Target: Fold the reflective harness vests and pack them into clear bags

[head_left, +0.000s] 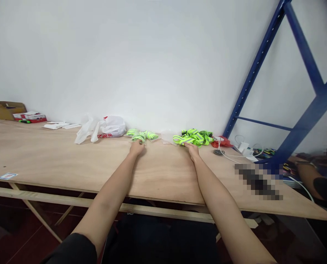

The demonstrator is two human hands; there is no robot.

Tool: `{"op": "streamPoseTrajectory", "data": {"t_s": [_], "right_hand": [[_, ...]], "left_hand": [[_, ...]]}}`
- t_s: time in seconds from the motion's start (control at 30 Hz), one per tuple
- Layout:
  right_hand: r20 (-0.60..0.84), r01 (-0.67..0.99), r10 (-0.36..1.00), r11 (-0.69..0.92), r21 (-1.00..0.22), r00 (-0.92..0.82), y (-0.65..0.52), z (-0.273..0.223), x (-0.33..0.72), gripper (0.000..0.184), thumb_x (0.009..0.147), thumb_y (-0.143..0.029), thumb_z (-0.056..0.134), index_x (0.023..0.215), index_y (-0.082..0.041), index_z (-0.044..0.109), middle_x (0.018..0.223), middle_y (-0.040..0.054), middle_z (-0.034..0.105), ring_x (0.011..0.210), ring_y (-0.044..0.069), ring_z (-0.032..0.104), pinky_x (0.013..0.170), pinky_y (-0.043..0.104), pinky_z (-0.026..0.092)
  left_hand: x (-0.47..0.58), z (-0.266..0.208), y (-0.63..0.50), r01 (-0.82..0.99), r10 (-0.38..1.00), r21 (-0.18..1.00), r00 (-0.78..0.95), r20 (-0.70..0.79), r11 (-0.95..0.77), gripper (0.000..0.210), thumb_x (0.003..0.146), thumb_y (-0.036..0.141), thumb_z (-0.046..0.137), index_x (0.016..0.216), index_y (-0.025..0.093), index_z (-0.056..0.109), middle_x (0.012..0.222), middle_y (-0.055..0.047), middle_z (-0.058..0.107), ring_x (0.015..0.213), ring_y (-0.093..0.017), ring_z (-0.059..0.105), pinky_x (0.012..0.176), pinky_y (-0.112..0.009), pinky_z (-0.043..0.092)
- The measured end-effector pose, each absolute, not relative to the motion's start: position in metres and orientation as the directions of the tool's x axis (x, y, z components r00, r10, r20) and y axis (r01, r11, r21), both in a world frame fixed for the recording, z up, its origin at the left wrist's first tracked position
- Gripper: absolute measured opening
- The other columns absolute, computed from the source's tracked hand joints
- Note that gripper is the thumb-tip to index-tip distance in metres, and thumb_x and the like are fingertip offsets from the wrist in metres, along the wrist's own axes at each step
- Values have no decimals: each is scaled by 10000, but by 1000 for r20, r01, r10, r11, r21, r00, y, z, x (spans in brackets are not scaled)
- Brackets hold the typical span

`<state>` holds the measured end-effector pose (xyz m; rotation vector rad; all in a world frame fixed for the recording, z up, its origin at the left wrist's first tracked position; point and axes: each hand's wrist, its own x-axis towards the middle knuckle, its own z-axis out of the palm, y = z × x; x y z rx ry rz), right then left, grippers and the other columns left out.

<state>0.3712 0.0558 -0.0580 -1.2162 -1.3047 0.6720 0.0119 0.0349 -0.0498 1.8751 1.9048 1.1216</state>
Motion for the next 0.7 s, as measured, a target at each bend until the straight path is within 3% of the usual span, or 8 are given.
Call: {"op": "streamPoseTrajectory", "data": {"t_s": [0.13, 0.3, 0.53, 0.7], "right_hand": [[204, -20, 978, 205, -979, 46, 28, -52, 383, 337, 802, -403, 654, 1071, -208, 709, 1143, 124, 723, 1086, 267, 662, 928, 420, 538], [96, -212, 965, 43, -976, -245, -1, -42, 392, 355, 843, -323, 621, 1185, -231, 652, 1221, 106, 697, 1101, 225, 675, 972, 414, 539], [35, -281, 870, -121, -952, -492, -11, -37, 388, 324, 912, -258, 548, 1208, -166, 644, 1111, 108, 731, 1068, 193, 690, 1034, 397, 501], [-5, -224, 796, -176, -959, -605, -11, -25, 382, 305, 914, -226, 575, 1184, -131, 679, 985, 103, 757, 858, 191, 720, 951, 440, 548]], "left_hand": [[11, -50, 39, 754, 927, 648, -160, 338, -106, 590, 822, 242, 576, 1394, 109, 520, 1421, -209, 546, 1265, -317, 553, 1018, -348, 413], [14, -51, 39, 768, 926, 632, -155, 343, -106, 556, 818, 250, 573, 1358, 123, 543, 1439, -206, 512, 1279, -337, 539, 1049, -384, 408], [20, -51, 34, 790, 917, 598, -130, 377, -134, 516, 816, 233, 546, 1322, 135, 567, 1387, -200, 543, 1265, -348, 548, 1059, -428, 417], [30, -48, 29, 806, 902, 553, -58, 428, -211, 550, 820, 230, 548, 1362, 139, 530, 1541, -211, 380, 1410, -389, 382, 1117, -515, 354]]}}
